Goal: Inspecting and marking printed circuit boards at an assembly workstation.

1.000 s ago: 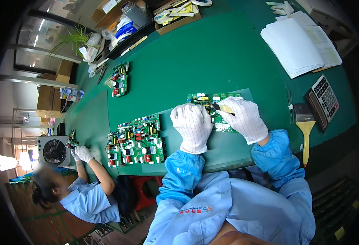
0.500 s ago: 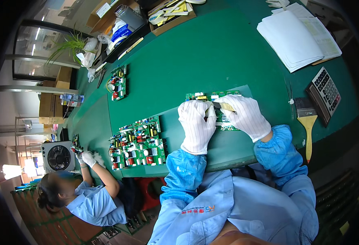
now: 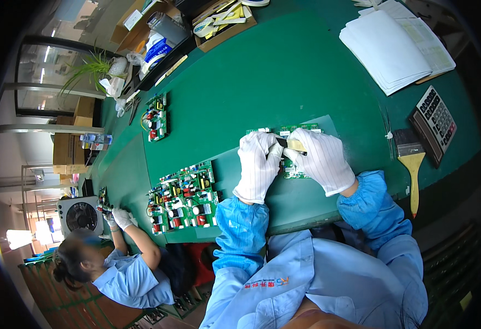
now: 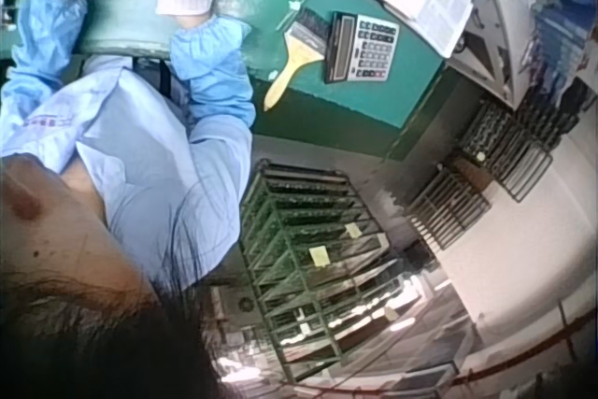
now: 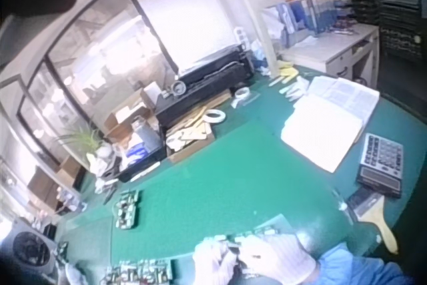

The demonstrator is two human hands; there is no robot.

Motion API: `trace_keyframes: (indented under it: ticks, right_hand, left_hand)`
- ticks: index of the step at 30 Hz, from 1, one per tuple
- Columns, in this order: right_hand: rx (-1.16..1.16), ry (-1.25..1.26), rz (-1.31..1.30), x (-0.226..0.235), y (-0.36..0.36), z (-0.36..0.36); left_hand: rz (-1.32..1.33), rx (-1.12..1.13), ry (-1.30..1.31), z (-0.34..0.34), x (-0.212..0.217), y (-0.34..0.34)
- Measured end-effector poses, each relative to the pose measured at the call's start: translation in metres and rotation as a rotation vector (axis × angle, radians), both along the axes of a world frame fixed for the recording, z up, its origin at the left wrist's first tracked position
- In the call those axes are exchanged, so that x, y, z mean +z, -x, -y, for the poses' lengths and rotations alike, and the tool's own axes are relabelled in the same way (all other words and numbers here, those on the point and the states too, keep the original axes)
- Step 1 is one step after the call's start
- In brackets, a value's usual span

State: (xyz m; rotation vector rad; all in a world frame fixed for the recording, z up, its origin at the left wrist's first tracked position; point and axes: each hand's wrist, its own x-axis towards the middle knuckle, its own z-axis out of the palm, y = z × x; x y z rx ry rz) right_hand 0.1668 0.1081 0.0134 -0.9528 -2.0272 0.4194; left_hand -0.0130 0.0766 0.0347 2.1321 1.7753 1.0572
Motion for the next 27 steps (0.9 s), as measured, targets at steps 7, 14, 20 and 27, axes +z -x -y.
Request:
trace_keyframes:
  ticks: [7, 14, 20, 27]
  right_hand:
    - [0.012, 0.142, 0.059, 0.006, 0.000, 0.000]
    - [0.401, 0.828, -0.702, 0.011, -0.012, -0.017]
    - [0.291, 0.977, -0.556, 0.056, -0.027, -0.013]
    - [0.308, 0.281, -0.225, 0.020, -0.014, -0.010]
  left_hand:
    - [-0.489, 0.231, -0.231, 0.002, 0.014, 0.005]
    - [0.575, 0.092, 0.160, 0.018, 0.004, 0.000]
    - [0.430, 0.106, -0.034, 0.028, 0.006, -0.021]
    - [0.179, 0.099, -0.264, 0.029, 0.008, -0.027]
